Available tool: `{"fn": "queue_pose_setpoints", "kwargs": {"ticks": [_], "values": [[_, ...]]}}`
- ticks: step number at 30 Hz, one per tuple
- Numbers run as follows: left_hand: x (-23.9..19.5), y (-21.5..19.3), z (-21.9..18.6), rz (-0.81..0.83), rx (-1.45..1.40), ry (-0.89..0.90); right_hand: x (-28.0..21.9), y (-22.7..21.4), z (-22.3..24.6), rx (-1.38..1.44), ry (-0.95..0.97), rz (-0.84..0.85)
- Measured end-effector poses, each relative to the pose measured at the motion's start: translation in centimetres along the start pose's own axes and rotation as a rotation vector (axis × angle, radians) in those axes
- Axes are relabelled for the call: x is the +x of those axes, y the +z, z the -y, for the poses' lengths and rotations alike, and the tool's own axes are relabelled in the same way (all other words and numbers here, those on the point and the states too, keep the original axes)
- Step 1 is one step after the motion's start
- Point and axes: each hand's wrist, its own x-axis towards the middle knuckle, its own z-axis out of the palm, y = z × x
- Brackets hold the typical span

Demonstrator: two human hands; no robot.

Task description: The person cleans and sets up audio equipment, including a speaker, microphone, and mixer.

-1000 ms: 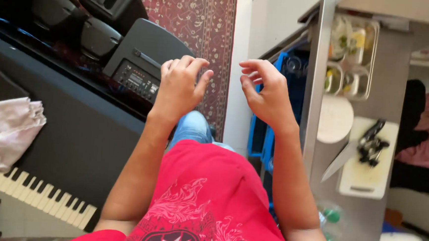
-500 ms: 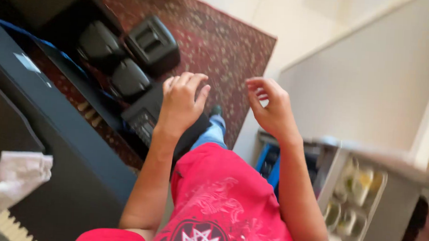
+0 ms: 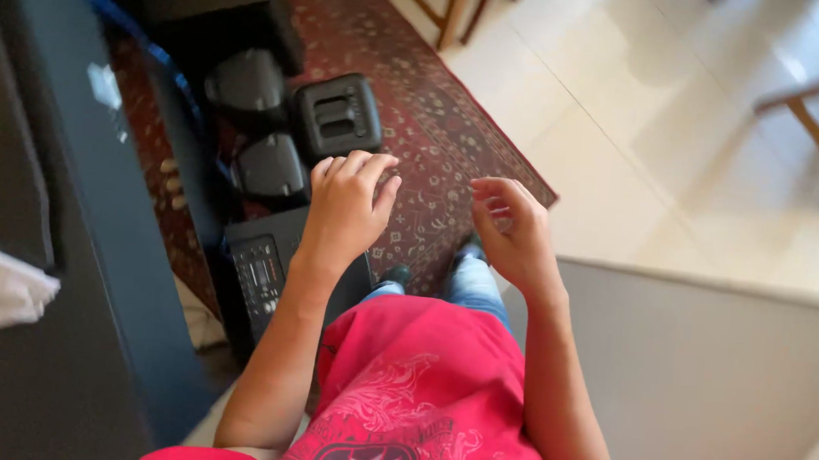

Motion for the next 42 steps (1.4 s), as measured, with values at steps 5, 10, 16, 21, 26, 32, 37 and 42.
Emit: {"fn": "queue_pose_setpoints", "kwargs": {"ticks": [5, 10, 16, 21, 26, 32, 37, 42], "values": [[2.4, 1.4, -0.9, -0.153, 0.092, -0.104, 7.4, -0.7, -0.8, 0.056, -0.070, 0.206], [6.5, 3.7, -4.3, -0.237, 0.174, -0.239, 14.4, -4.7, -3.4, 0.040, -0.093, 0.363], [11.1, 7.3, -8.4, -0.379, 0.195, -0.387, 22.0, -9.3, -7.4, 0.097, -0.191, 0.432], [15.1, 10.3, -10.3, -0.454, 0.215, -0.397, 26.3, -12.3, -10.3, 0.202, -0.149, 0.592], [18.9, 11.3, -10.8, -0.436, 0.216, -0.403, 30.0, -13.8, -9.4, 0.215, -0.156, 0.609], [24.5, 11.0, -8.3, -0.392, 0.239, -0.402, 36.0, -11.8, -8.2, 0.166, -0.265, 0.601], [28.1, 9.2, -4.4, -0.401, 0.242, -0.421, 41.8, -7.2, -6.1, 0.199, -0.372, 0.662], [30.4, 6.8, 1.5, -0.464, 0.252, -0.484, 47.9, -1.7, -3.1, 0.166, -0.462, 0.749]]}}
